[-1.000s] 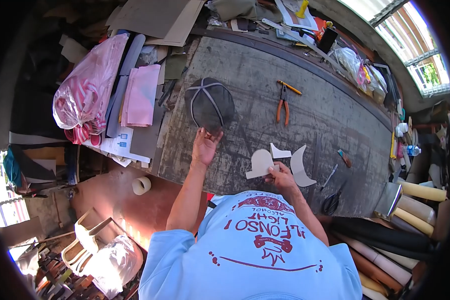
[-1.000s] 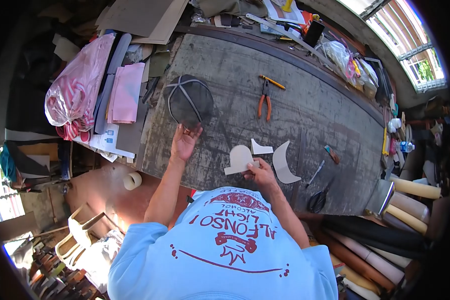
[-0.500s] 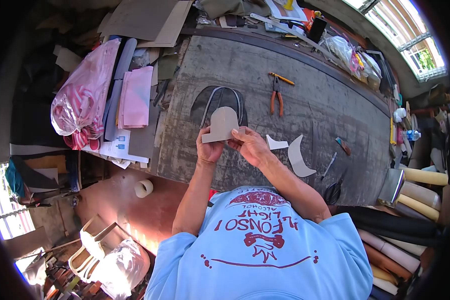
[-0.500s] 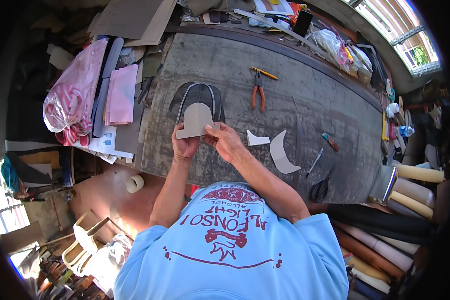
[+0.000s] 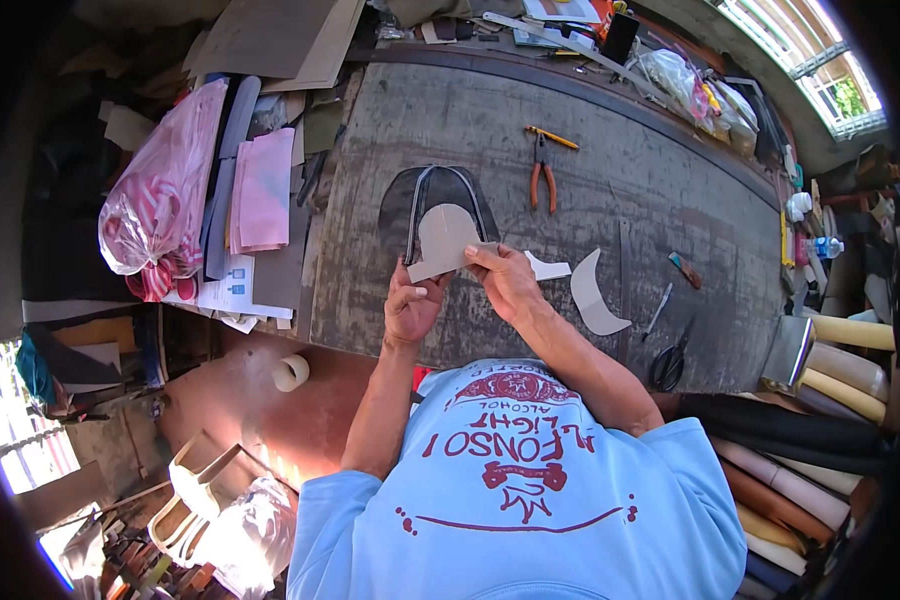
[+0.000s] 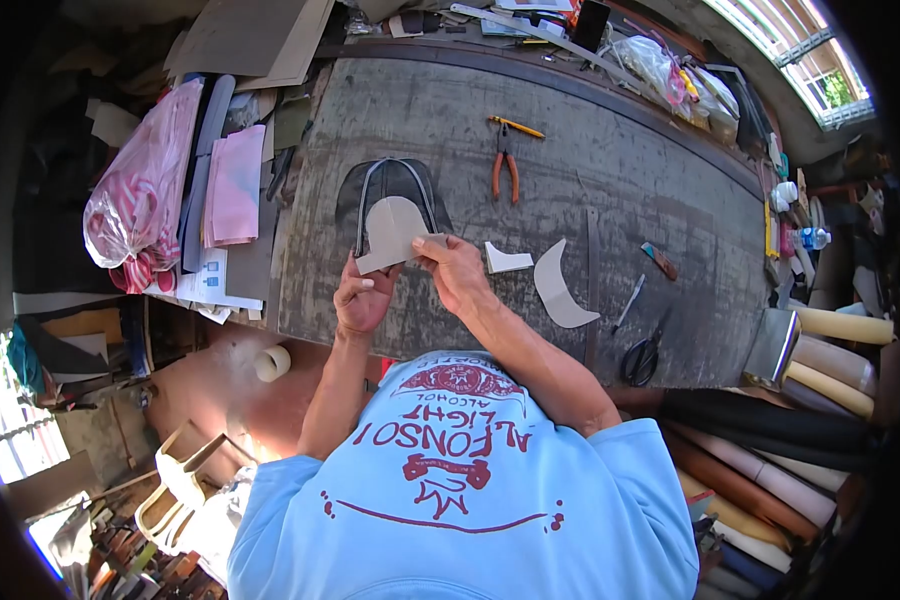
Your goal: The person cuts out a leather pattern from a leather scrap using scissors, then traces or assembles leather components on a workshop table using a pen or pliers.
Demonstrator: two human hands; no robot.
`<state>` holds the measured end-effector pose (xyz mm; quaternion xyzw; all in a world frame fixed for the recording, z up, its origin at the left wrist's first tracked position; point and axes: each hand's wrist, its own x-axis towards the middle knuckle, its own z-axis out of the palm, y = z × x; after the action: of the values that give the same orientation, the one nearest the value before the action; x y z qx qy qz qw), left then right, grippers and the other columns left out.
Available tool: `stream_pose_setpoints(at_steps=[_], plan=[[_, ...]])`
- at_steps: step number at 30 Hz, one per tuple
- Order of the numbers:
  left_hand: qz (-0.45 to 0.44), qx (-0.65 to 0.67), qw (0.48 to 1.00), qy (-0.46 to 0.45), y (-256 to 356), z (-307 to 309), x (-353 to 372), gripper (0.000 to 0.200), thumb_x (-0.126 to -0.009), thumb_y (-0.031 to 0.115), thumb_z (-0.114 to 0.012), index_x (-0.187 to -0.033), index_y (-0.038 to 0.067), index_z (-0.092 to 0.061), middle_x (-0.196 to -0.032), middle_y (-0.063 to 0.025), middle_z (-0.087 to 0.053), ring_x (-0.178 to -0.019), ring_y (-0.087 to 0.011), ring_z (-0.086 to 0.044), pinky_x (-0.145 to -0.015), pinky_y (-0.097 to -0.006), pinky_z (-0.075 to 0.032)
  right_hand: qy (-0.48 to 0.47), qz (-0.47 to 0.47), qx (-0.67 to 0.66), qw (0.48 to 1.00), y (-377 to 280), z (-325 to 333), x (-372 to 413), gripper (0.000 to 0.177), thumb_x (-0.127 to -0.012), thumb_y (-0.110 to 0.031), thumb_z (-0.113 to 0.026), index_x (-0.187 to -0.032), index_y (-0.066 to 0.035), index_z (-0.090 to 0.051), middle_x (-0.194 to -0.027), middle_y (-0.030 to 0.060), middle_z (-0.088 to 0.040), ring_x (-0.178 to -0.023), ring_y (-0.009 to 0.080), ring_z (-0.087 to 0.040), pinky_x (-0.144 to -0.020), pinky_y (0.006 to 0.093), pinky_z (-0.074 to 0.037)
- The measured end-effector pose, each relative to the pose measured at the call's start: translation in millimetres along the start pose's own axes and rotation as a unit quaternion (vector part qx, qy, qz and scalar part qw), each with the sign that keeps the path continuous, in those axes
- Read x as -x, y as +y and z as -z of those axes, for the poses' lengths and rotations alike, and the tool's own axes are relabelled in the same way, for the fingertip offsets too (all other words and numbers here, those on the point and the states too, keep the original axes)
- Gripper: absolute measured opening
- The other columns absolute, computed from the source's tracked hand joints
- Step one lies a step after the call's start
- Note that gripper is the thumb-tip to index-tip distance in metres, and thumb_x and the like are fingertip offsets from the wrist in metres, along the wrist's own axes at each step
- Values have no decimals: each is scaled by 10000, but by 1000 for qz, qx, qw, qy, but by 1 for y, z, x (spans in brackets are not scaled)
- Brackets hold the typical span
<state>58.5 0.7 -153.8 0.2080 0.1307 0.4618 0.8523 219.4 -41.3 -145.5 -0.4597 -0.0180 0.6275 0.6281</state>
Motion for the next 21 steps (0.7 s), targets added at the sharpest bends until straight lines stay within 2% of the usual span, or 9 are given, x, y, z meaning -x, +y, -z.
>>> stream_pose_setpoints(at_steps=[1,3,4,6,9,13,16,19,21], plan=[[-5,19,999,-28,-2,5,0,492,-873,100,-634,-1327,69,-450,-1269,-105,-581,-1191,-244,-565,-1081,-438,-411,2,-3,-1,1000,0,-1,1,221,-856,-74,-716,-1022,28,-612,-1008,97,-659,-948,171,-621,-906,310,-475],[-15,56,995,-82,-8,21,-1,509,-881,52,-636,-1341,80,-420,-1271,-94,-572,-1187,-233,-566,-1060,-416,-437,14,10,-2,1000,1,-2,1,202,-845,-63,-721,-988,32,-614,-955,91,-661,-894,157,-619,-840,286,-474],[-22,21,999,-20,-8,15,-2,483,-886,33,-628,-1325,79,-431,-1257,-92,-580,-1175,-230,-573,-1045,-409,-452,19,16,-3,1000,1,-3,1,193,-840,-57,-723,-971,34,-615,-929,87,-661,-867,151,-617,-807,274,-474],[-36,-51,992,106,-14,1,-2,435,-898,-7,-613,-1293,77,-453,-1227,-88,-594,-1152,-223,-586,-1014,-395,-483,17,12,9,1000,3,-1,-1,201,-849,-56,-716,-991,43,-614,-970,98,-662,-919,166,-618,-865,291,-473],[-36,-85,981,170,-19,3,-8,394,-906,-10,-619,-1260,72,-466,-1188,-93,-611,-1101,-225,-615,-967,-409,-519,21,11,20,1000,1,-4,3,180,-850,-43,-712,-982,40,-622,-971,104,-664,-941,172,-616,-887,301,-470],[-43,-103,972,208,-23,3,-11,379,-896,-13,-633,-1230,74,-476,-1163,-102,-622,-1052,-233,-639,-900,-406,-558,-1,16,24,1000,3,3,1,219,-843,-18,-706,-1024,11,-586,-980,100,-637,-947,176,-612,-911,334,-486],[-41,-119,967,223,-20,6,-15,384,-888,-10,-645,-1223,74,-478,-1158,-108,-624,-1042,-241,-643,-885,-405,-566,9,65,-35,997,3,3,9,359,-832,8,-699,-1125,-17,-494,-1014,98,-596,-968,188,-609,-950,378,-502],[-46,-129,965,225,-19,5,-16,381,-880,-14,-653,-1211,67,-482,-1153,-115,-625,-1032,-244,-647,-875,-402,-570,-19,45,-80,996,-2,8,7,508,-825,36,-682,-1215,-33,-365,-1055,105,-547,-994,200,-601,-935,388,-526],[-48,-137,962,233,-18,4,-17,382,-874,-21,-655,-1206,61,-484,-1152,-118,-625,-1024,-243,-649,-865,-404,-574,-9,48,-74,996,-3,6,7,557,-821,42,-682,-1251,-30,-336,-1052,110,-550,-989,196,-602,-936,389,-525]])
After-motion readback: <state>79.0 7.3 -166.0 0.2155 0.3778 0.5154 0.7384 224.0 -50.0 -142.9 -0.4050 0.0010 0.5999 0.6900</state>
